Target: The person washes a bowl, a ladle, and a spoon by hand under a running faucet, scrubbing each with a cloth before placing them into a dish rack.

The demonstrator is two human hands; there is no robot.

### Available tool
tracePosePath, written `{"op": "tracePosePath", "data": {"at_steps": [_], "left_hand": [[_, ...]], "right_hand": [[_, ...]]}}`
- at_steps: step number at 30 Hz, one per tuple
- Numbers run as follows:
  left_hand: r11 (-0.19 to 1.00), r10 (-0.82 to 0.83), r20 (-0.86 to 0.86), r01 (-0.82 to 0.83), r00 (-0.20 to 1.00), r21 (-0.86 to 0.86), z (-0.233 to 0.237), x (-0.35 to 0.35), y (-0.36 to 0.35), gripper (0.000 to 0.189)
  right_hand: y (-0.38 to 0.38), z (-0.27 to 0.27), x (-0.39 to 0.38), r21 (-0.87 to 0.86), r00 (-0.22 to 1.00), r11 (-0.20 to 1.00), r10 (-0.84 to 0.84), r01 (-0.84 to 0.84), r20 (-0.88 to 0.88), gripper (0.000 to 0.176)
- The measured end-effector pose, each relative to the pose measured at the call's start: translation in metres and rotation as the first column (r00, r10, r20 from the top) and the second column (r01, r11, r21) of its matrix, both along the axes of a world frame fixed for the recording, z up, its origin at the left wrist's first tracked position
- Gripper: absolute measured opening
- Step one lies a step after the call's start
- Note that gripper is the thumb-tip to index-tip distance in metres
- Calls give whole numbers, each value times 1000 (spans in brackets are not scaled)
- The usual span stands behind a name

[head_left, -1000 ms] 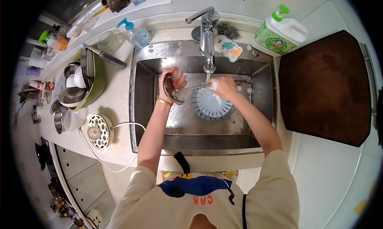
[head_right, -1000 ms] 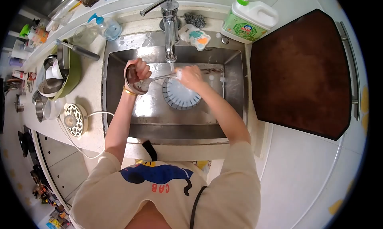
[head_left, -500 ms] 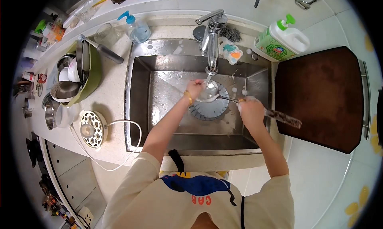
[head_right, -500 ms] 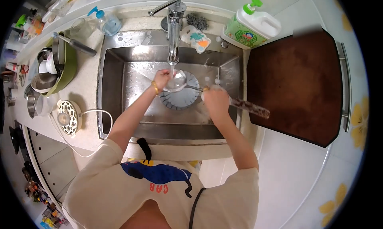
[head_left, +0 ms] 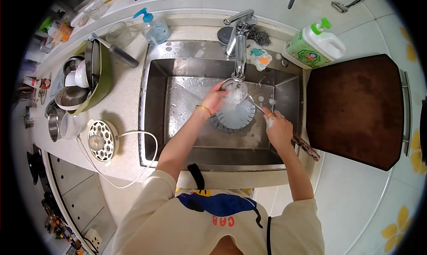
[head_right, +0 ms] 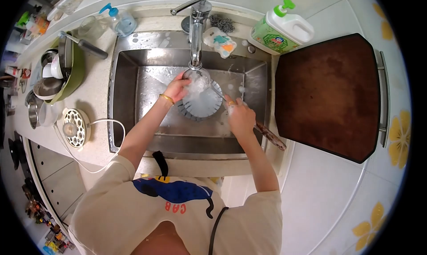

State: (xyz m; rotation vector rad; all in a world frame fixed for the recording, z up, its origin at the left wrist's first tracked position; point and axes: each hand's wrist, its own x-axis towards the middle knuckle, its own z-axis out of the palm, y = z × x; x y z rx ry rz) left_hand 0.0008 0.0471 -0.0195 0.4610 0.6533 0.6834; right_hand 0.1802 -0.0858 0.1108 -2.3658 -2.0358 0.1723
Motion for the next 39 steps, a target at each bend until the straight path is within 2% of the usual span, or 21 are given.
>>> {"op": "tracePosePath", "data": {"at_steps": [2,4,5,7,8,10,11,12,13,14,17,19,21,22,26,31,33,34,37,38,39], "left_hand": [[999,50,-111,-48,993,19,-10,8,-5,28],[885,81,-480,158,873,438,-34,22,-6,27],[884,80,-472,156,878,440,-37,24,-6,27],[693,246,-811,488,532,530,-15,22,-2,29],[693,247,-807,484,536,534,-10,20,2,29],[832,-211,-797,532,566,157,-7,9,9,31],[833,-214,-799,532,562,151,-6,1,7,31],[934,-247,-499,342,830,107,-4,-8,5,36],[985,-170,-132,169,976,-17,1,-18,3,41],[987,-128,58,133,990,-94,7,-28,4,47],[962,-51,135,85,990,-261,25,-58,17,39],[968,-128,109,148,986,-203,35,-70,23,35],[993,3,-186,18,982,114,40,-79,26,34],[991,21,-232,10,973,132,48,-82,27,32],[925,267,-276,-165,923,341,69,-82,17,36],[820,389,-331,-159,860,551,83,-76,10,45],[766,463,-281,-220,840,605,88,-70,7,46],[665,538,-330,-150,775,732,93,-68,7,44],[581,633,-351,-124,690,805,94,-75,12,41],[603,648,-294,-237,703,762,95,-78,12,39],[569,682,-385,-121,622,813,95,-88,12,39]], "right_hand": [[-8,-9,5,-64,998,998,-29,25,-55,22],[-15,-15,7,-127,993,990,-68,55,-97,22],[-16,-17,3,-174,991,981,-97,81,-88,23],[-12,-14,3,-210,990,972,-122,105,-68,23],[-11,-13,4,-192,990,978,-101,81,-96,22],[-8,-10,1,-176,988,983,-79,56,-129,22],[-5,-9,-2,-202,983,978,-82,47,-167,23],[1,-9,-5,-225,975,974,-85,37,-205,25],[7,-11,-11,-228,974,973,-85,36,-212,25],[16,-14,-18,-246,965,967,-126,68,-231,28],[44,-19,-36,-236,954,970,-130,65,-271,33],[60,-26,-45,-212,955,977,-80,18,-287,36],[76,-38,-53,-239,948,969,-127,56,-293,46],[84,-44,-57,-235,946,970,-129,58,-299,46],[113,-67,-74,-200,912,978,-131,55,-389,53],[153,-64,-97,-166,805,985,-58,-51,-591,55],[158,-53,-103,-51,638,998,-20,-31,-770,53],[155,-51,-105,94,636,996,71,2,-768,48],[141,-43,-97,231,734,972,186,-40,-653,48],[139,-53,-86,270,783,959,229,-82,-578,49],[134,-61,-75,270,782,960,228,-80,-579,49]]}}
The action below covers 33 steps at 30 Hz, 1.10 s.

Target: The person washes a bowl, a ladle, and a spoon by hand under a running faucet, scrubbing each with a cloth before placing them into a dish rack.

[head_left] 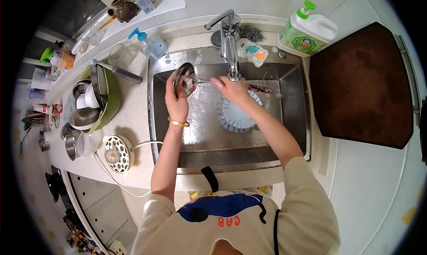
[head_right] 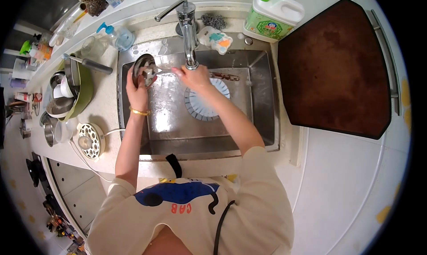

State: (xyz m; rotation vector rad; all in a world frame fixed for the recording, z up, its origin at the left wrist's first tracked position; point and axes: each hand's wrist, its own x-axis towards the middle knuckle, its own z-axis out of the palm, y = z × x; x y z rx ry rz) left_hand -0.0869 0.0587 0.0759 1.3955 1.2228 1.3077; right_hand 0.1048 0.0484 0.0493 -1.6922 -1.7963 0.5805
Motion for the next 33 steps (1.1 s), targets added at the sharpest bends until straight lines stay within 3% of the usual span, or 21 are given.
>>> {"op": "tracePosePath", "data": {"at_steps": [2,3,6,7,8,10,11,14,16,17,20,21,22,24,26,27,28,29,30,32,33], "left_hand": [[1000,14,-54,-14,998,6,25,-4,-12,39],[1000,-15,15,15,1000,-9,24,-6,-15,39],[996,-4,39,8,999,-92,26,-1,-32,38],[999,-45,-40,45,998,0,32,8,-36,37],[997,-53,121,60,991,-53,21,16,-40,39],[996,-41,-233,59,972,70,17,19,-35,43],[998,-66,-113,64,991,-19,16,20,-33,44],[995,-99,-50,99,994,2,3,12,-23,42],[997,-8,-174,20,985,68,-1,0,-19,35],[998,7,-120,0,993,56,-5,-5,-18,35],[999,45,-31,-44,998,29,10,-4,-29,35],[991,83,-60,-76,995,108,14,-3,-31,35],[977,122,-88,-104,989,186,16,-5,-34,35],[992,39,207,-63,977,106,21,-14,-38,32],[980,94,124,-114,988,164,36,-24,-43,31],[971,137,9,-136,991,198,46,-26,-48,34],[972,134,7,-132,991,195,46,-27,-53,34],[938,70,-22,-58,997,343,46,-25,-57,36],[877,9,-57,20,998,481,46,-22,-60,38],[802,-35,-172,130,984,583,64,-13,-74,32],[803,-109,-174,190,979,565,68,-11,-80,32]], "right_hand": [[-6,-13,17,-86,988,990,-104,114,110,51],[-6,-12,19,-132,985,982,-118,135,126,52],[-3,-13,-1,-206,995,975,-65,80,80,49],[-2,-7,-13,-206,995,975,-69,84,78,49],[-1,-2,-28,-132,999,991,18,-12,46,44],[-6,2,-35,-52,994,993,105,-104,18,39],[-10,1,-31,10,993,996,87,-86,-79,34],[-26,-25,-2,165,957,984,113,-70,-266,23],[-31,-27,24,-105,994,991,77,-85,-82,26],[-32,-20,37,-265,998,962,67,-67,-10,33],[-18,-23,36,-352,992,935,85,-46,95,49],[-15,-28,32,-354,993,935,77,-40,92,49],[-13,-33,25,-309,998,951,31,-11,60,52],[-9,-37,24,-262,1000,965,-12,18,22,55],[-9,-38,29,-486,962,865,-225,125,-153,54],[-8,-44,27,-485,962,865,-228,127,-154,54],[-10,-60,21,-371,950,893,-303,256,-74,47],[-9,-75,15,-238,923,897,-385,373,-2,41],[-6,-83,6,-236,921,895,-390,379,1,41],[1,-104,-13,-269,598,669,-741,693,-304,35],[17,-161,-4,-398,733,834,-536,383,-419,42]]}}
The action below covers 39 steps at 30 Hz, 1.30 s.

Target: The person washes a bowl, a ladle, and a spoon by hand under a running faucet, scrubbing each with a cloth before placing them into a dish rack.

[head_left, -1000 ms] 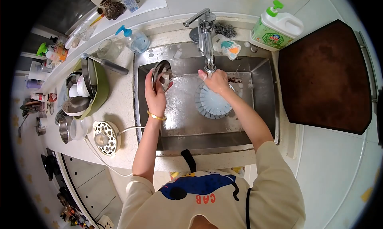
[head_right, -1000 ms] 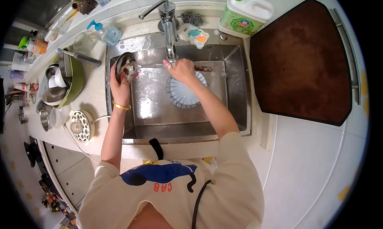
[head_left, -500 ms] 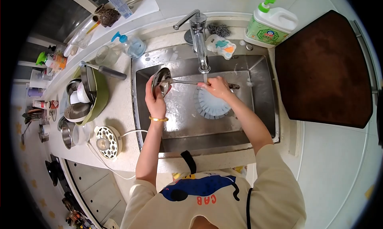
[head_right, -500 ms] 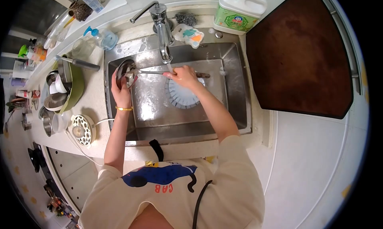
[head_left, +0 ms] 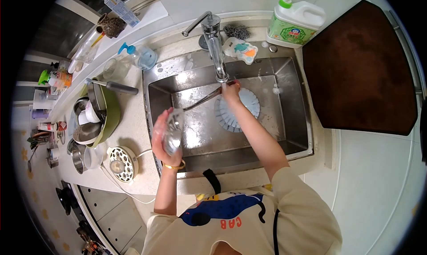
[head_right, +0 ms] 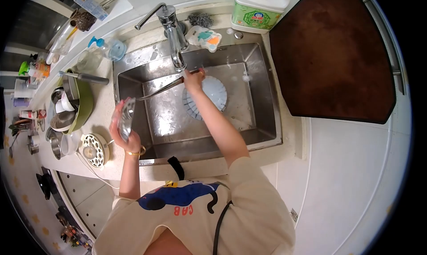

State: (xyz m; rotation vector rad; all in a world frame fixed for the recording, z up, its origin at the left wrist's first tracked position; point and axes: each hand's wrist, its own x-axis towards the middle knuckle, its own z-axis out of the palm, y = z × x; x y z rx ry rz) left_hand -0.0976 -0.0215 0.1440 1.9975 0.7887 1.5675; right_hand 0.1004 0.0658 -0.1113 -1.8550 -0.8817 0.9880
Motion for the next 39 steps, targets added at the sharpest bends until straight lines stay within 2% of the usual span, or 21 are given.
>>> {"op": "tracePosePath", "data": {"at_steps": [1,2,3,4,5,7,9,11,12,15,17,18,19,21,22,23,25,26,30,37,39], "left_hand": [[997,-72,-5,72,997,-23,2,0,-7,33],[975,-109,-52,96,993,-201,-7,-13,-13,34],[987,-81,-170,56,982,-149,-9,-12,-21,33],[984,-160,-149,145,976,-105,-12,-16,-24,32],[971,-237,-129,231,963,-56,-16,-21,-27,31],[962,-237,-195,201,952,-186,-13,-34,-40,33],[987,-83,-416,16,906,-162,-10,-41,-49,34],[973,-96,-427,-6,899,-231,-10,-46,-56,44],[945,-186,-477,24,859,-325,-9,-51,-59,50],[890,-348,-545,86,763,-447,-17,-72,-58,70],[753,-511,-572,13,641,-658,-18,-82,-58,84],[449,-607,-342,-45,718,-892,-11,-82,-58,91],[448,-606,-341,-46,719,-893,-15,-83,-59,91],[229,-618,79,276,782,-934,-31,-85,-60,95],[366,-560,-18,228,828,-902,-39,-82,-63,81],[368,-559,-20,226,829,-902,-45,-83,-62,81],[354,-556,-213,-3,803,-935,-55,-83,-59,56],[343,-438,-111,51,892,-938,-68,-86,-64,31],[562,-409,-337,-57,848,-825,-57,-86,-56,19],[767,-206,-671,-308,712,-563,-45,-88,-50,30],[779,-210,-671,-293,712,-554,-52,-90,-52,32]], "right_hand": [[-1,17,-4,-3,1000,1000,-2,2,0,42],[1,35,-12,-5,830,925,-343,380,-439,28],[5,59,-21,-173,381,727,-528,664,-759,16],[8,76,-27,-268,193,585,-606,765,-771,9],[5,85,-24,-268,194,585,-607,766,-771,9],[-3,90,-18,-321,252,821,-475,473,-843,11],[-3,88,-17,-353,169,816,-469,458,-867,14],[-2,71,-11,-405,34,795,-469,452,-882,22],[-1,74,-12,-402,38,797,-467,451,-883,38],[-5,82,-7,-395,101,775,-502,493,-859,41],[-5,82,1,-355,167,779,-499,517,-851,41],[-8,82,5,-317,145,797,-445,514,-884,41],[-8,83,7,-275,125,814,-387,512,-914,41],[-6,85,1,-264,164,819,-393,510,-905,40],[-7,87,-8,-162,189,832,-303,531,-934,37],[-9,88,-13,-59,217,833,-210,550,-953,34],[-16,100,-13,-88,173,874,-192,479,-966,29],[-20,105,-16,-41,207,872,-161,488,-965,28],[-28,98,-12,23,274,878,-125,478,-953,28],[-19,108,-5,-103,378,810,-378,578,-845,23],[-20,113,-1,-101,322,814,-336,572,-885,22]]}}
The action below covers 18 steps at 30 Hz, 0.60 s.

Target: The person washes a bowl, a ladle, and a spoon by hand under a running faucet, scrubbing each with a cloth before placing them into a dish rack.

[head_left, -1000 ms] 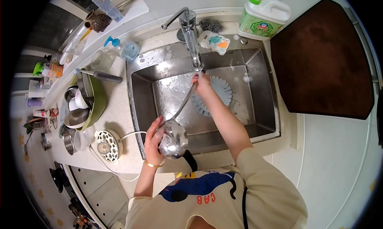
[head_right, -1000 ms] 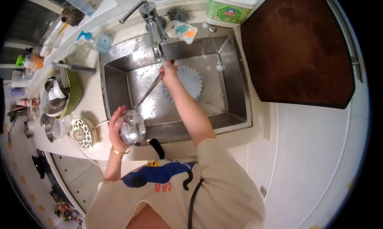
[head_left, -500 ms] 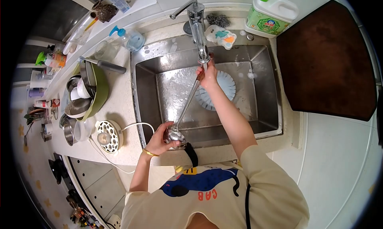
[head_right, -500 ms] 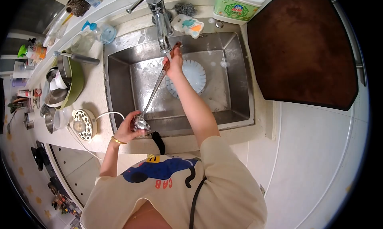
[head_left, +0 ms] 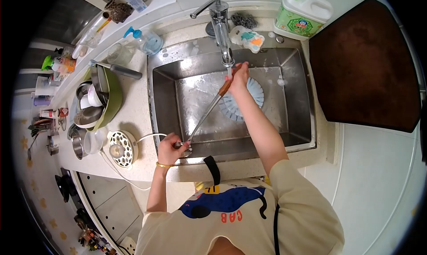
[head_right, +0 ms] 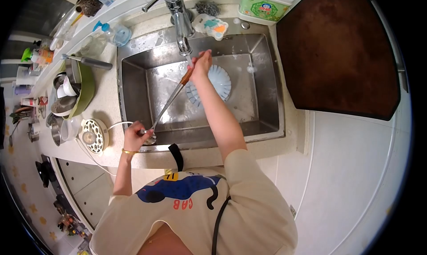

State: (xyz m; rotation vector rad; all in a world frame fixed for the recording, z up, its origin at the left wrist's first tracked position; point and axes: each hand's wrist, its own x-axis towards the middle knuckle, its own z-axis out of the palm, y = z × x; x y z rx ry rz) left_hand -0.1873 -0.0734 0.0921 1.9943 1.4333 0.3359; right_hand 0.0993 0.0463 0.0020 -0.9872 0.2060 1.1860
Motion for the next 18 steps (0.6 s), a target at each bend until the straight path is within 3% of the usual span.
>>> {"op": "tracePosePath", "data": {"at_steps": [5,7,8,10,13,18], "left_hand": [[993,-94,46,97,995,-67,-5,3,-5,29],[989,-104,65,111,992,-98,-11,2,-7,27],[989,-109,74,116,991,-89,-16,1,-9,25],[989,-116,83,123,990,-81,-22,1,-10,24],[994,-85,96,91,992,-56,-29,1,-10,22],[999,-20,181,26,983,-35,-52,13,-9,19]], "right_hand": [[-2,27,9,138,998,990,32,-25,-50,22],[-2,26,12,231,991,973,-17,-15,134,17],[-4,26,10,232,991,972,-11,-22,137,17],[-8,23,8,220,938,969,35,-116,344,22],[-19,34,8,240,910,944,119,-228,396,27],[-18,40,8,240,917,946,114,-218,383,29]]}}
